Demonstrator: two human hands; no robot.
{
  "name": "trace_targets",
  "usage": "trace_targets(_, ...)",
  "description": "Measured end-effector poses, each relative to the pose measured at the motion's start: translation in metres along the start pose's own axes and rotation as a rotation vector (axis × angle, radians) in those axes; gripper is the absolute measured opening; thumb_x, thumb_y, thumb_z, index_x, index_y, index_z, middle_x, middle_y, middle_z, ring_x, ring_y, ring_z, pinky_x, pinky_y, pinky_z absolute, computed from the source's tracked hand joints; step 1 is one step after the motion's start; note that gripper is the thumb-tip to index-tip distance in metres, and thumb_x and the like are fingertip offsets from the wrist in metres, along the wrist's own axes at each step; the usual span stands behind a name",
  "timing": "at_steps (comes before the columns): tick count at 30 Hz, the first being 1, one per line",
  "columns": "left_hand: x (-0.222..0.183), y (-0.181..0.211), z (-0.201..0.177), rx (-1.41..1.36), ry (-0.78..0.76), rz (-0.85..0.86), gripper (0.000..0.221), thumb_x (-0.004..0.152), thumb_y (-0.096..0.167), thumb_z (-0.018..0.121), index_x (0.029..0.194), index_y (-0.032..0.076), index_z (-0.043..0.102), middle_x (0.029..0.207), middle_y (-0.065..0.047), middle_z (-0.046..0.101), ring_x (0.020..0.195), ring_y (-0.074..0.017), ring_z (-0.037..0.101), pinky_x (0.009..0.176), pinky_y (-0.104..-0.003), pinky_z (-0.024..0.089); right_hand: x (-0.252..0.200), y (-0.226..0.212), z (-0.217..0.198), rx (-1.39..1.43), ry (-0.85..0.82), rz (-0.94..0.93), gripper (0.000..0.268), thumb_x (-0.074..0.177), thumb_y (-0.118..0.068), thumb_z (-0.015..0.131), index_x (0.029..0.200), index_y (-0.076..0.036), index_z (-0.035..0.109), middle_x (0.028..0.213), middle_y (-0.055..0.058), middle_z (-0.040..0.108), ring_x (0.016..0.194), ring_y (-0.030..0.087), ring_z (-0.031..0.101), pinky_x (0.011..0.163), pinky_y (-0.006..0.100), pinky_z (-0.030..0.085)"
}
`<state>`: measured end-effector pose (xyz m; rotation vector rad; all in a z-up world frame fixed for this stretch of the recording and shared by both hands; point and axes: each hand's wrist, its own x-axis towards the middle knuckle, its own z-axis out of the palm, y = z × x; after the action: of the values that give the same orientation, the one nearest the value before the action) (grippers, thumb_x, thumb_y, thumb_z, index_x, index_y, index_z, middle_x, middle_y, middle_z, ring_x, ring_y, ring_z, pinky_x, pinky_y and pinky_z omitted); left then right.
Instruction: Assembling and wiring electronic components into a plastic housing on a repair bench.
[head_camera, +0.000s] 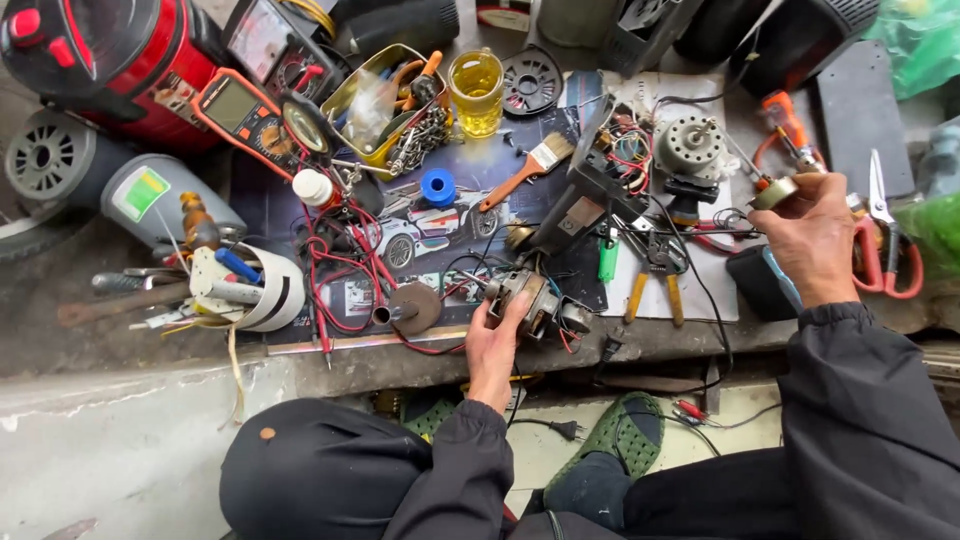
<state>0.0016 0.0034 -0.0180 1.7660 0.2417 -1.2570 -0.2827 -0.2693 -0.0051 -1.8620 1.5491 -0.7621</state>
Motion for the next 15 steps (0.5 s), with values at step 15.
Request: trace_targets(15,0.003,-0.004,-0.004,0.043,-0.005,0.018,0.117,0.068,0.070,0.081,0.170,0.024,0.046,0.177,-0.007,0.043,0.161,-0.0283,0.045,0.129,-0.050,0.043,0.018,0.072,0.039,-0.365,-0.069,0.132,0.066,0.093,-0.025,0.086,0.148,0.006,0.066,0.138,0.033,0.070,0.121,0.050,0.066,0.102,0.056,0.051)
